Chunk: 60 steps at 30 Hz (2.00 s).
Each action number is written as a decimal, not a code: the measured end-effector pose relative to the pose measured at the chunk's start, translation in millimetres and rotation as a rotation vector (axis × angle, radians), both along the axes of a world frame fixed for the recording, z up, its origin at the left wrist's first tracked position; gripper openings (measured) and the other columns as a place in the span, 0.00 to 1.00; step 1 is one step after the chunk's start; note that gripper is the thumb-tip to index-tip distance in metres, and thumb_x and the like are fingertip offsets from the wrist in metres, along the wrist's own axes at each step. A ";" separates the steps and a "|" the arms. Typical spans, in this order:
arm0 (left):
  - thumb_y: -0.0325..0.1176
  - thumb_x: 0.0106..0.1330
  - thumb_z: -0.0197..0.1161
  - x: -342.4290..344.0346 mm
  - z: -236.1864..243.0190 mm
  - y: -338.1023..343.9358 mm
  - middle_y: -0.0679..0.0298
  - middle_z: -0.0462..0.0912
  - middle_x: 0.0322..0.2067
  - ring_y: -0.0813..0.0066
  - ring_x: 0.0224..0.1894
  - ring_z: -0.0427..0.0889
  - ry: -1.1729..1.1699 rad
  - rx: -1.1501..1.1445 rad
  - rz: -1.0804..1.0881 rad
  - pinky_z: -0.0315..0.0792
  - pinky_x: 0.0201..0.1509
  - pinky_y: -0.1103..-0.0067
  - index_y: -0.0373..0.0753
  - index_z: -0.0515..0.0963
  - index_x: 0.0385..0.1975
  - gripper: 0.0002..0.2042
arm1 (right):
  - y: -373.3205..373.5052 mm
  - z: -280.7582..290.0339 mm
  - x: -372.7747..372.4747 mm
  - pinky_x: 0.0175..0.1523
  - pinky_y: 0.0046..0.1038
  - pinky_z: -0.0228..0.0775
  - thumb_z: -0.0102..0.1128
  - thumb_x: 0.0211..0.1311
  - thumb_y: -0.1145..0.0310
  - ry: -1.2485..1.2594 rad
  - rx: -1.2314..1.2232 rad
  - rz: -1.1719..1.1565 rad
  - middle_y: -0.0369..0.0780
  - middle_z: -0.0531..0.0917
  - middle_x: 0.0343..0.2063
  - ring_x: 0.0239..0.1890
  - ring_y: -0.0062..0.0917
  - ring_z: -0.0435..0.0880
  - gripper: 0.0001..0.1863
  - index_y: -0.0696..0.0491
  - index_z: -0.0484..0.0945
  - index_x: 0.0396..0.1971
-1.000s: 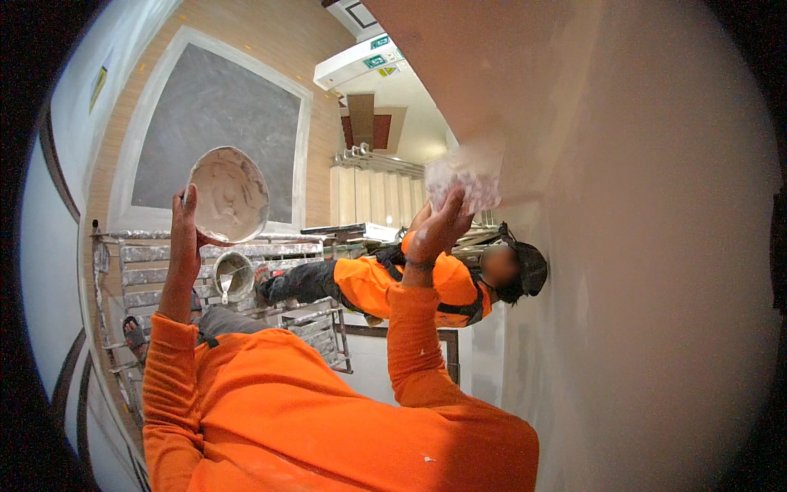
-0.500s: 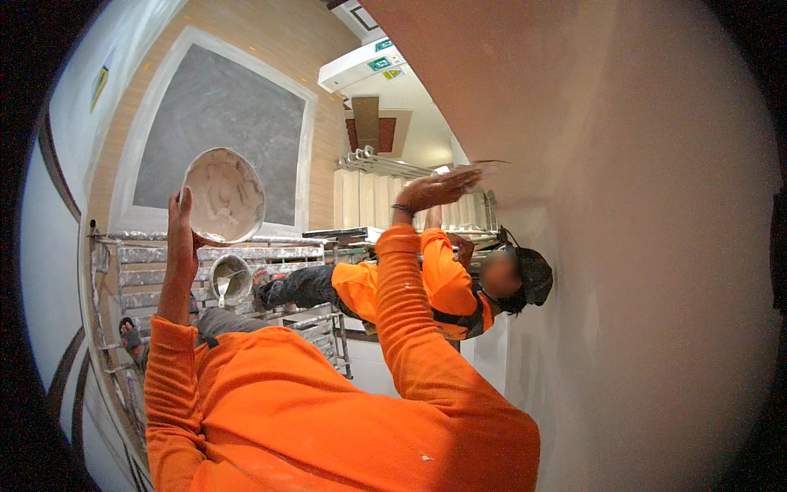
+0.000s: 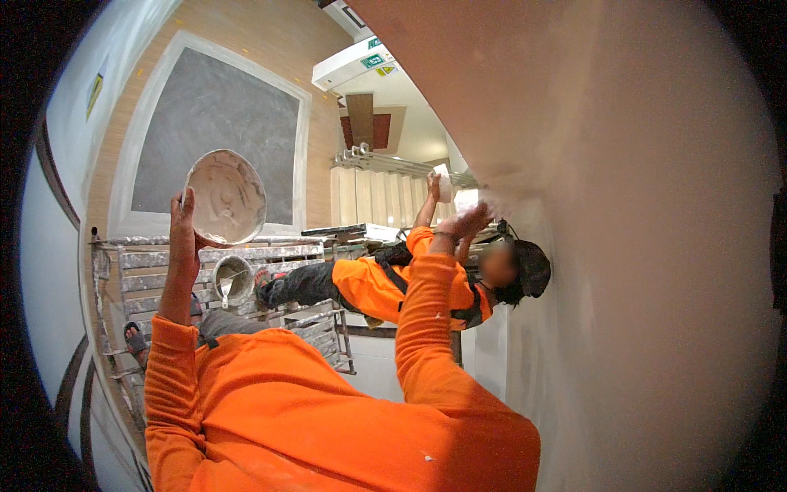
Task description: The person holds a hawk in their left hand and uses a trowel in their right hand to apply plaster to a wall. They repeatedly scoop plaster from the hawk and spread it onto the wall surface in smooth strokes.
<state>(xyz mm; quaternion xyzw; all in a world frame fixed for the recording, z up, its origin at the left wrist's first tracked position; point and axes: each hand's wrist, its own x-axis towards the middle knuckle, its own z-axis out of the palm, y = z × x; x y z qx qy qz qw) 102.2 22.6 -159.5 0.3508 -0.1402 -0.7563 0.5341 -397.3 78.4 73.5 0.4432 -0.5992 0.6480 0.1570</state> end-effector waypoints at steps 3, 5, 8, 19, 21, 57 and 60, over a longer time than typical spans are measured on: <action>0.58 0.65 0.54 16.4 0.6 0.4 0.53 0.71 0.49 0.60 0.45 0.81 -0.011 -0.001 0.011 0.85 0.28 0.70 0.40 0.59 0.57 0.31 | -16.9 17.4 30.8 0.53 0.38 0.68 0.52 0.65 0.63 -0.075 -0.007 0.090 0.46 0.73 0.43 0.45 0.36 0.74 0.22 0.62 0.63 0.53; 0.57 0.65 0.54 24.6 -0.4 0.3 0.53 0.70 0.49 0.59 0.45 0.82 0.000 -0.005 0.007 0.85 0.28 0.70 0.40 0.59 0.57 0.30 | -28.9 42.5 97.0 0.52 0.38 0.68 0.54 0.63 0.64 -0.122 -0.011 0.034 0.45 0.73 0.44 0.45 0.34 0.74 0.23 0.62 0.63 0.53; 0.57 0.65 0.53 33.5 -9.1 -1.0 0.53 0.69 0.50 0.58 0.45 0.82 0.001 -0.037 0.005 0.85 0.28 0.70 0.40 0.58 0.58 0.31 | -36.3 47.9 152.4 0.51 0.36 0.67 0.56 0.61 0.66 -0.178 -0.030 0.063 0.42 0.72 0.45 0.46 0.31 0.72 0.24 0.59 0.63 0.54; 0.59 0.64 0.54 36.8 -12.9 -4.3 0.50 0.69 0.52 0.55 0.44 0.82 -0.013 -0.020 0.005 0.85 0.25 0.67 0.39 0.56 0.60 0.35 | -42.3 8.2 253.9 0.65 0.38 0.56 0.51 0.62 0.71 0.213 0.107 -0.139 0.49 0.66 0.61 0.61 0.38 0.67 0.29 0.63 0.58 0.63; 0.60 0.63 0.54 34.6 -11.2 -6.7 0.50 0.69 0.52 0.54 0.44 0.81 -0.005 -0.030 0.007 0.85 0.25 0.67 0.39 0.56 0.60 0.35 | -21.7 -1.1 284.9 0.67 0.37 0.54 0.48 0.66 0.70 0.433 0.232 -0.039 0.48 0.66 0.62 0.63 0.38 0.65 0.26 0.63 0.60 0.62; 0.59 0.63 0.54 35.6 -3.2 -11.6 0.52 0.69 0.50 0.58 0.44 0.81 -0.010 -0.016 -0.009 0.85 0.28 0.68 0.39 0.57 0.58 0.34 | -50.5 42.1 153.5 0.38 0.33 0.71 0.56 0.50 0.72 -0.093 -0.043 0.025 0.40 0.72 0.38 0.38 0.29 0.73 0.18 0.57 0.68 0.43; 0.59 0.63 0.54 38.2 -1.8 -12.5 0.54 0.70 0.50 0.60 0.44 0.82 0.000 -0.033 -0.014 0.85 0.28 0.68 0.39 0.58 0.58 0.33 | -53.9 32.2 188.3 0.52 0.34 0.68 0.55 0.52 0.71 -0.021 0.005 -0.023 0.47 0.69 0.49 0.50 0.35 0.70 0.29 0.59 0.61 0.56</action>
